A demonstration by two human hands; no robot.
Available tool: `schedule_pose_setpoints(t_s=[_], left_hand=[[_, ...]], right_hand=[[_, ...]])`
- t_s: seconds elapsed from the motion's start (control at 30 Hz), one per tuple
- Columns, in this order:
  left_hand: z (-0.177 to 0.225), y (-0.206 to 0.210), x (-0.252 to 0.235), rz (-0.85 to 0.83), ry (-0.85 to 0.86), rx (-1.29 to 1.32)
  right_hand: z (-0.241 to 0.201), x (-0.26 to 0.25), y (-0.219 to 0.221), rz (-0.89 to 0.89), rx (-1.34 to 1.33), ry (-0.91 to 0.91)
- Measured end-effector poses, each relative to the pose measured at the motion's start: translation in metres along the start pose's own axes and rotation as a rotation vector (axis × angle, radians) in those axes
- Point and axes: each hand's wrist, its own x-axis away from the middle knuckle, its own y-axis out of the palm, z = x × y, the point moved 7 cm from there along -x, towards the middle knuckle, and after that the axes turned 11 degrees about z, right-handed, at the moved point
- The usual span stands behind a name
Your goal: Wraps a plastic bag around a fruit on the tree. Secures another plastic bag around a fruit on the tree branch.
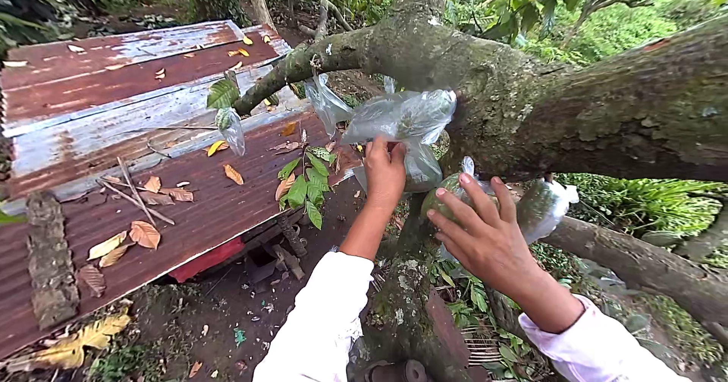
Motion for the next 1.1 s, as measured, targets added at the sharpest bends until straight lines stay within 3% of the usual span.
schedule_pose_setpoints(t_s=[0.13, 0.23, 0.3, 0.43, 0.57, 0.63, 0.73, 0.83, 1.0, 1.1], left_hand=[[0.004, -0.001, 0.008, 0.003, 0.01, 0.248], [0.008, -0.007, 0.01, 0.045, 0.045, 0.295], [0.009, -0.011, 0.009, 0.079, 0.073, 0.302], [0.008, -0.019, 0.009, 0.114, 0.098, 0.276], [0.004, -0.035, 0.021, 0.196, 0.11, 0.15], [0.005, -0.045, 0.041, 0.309, 0.199, -0.038], [0.018, -0.042, 0.082, 0.415, 0.607, -0.22], [0.031, -0.019, 0.092, 0.211, 0.822, -0.205], [0.031, -0.006, 0.074, -0.061, 0.862, -0.42], [0.022, -0.002, 0.071, -0.163, 0.842, -0.534]], right_hand=[[0.002, -0.024, -0.017, 0.124, -0.081, 0.029], [0.012, -0.062, -0.027, 0.155, -0.156, 0.1], [0.02, -0.09, -0.022, 0.033, -0.135, 0.177], [0.031, -0.132, 0.009, -0.395, 0.019, 0.407], [0.029, -0.14, 0.043, -0.717, 0.092, 0.353], [0.031, -0.139, 0.053, -0.682, 0.065, 0.313], [0.031, -0.139, 0.05, -0.599, 0.063, 0.287], [0.03, -0.141, 0.042, -0.62, 0.067, 0.299], [0.033, -0.139, 0.044, -0.721, 0.101, 0.296], [0.061, -0.119, 0.069, -0.213, 0.083, 0.069]])
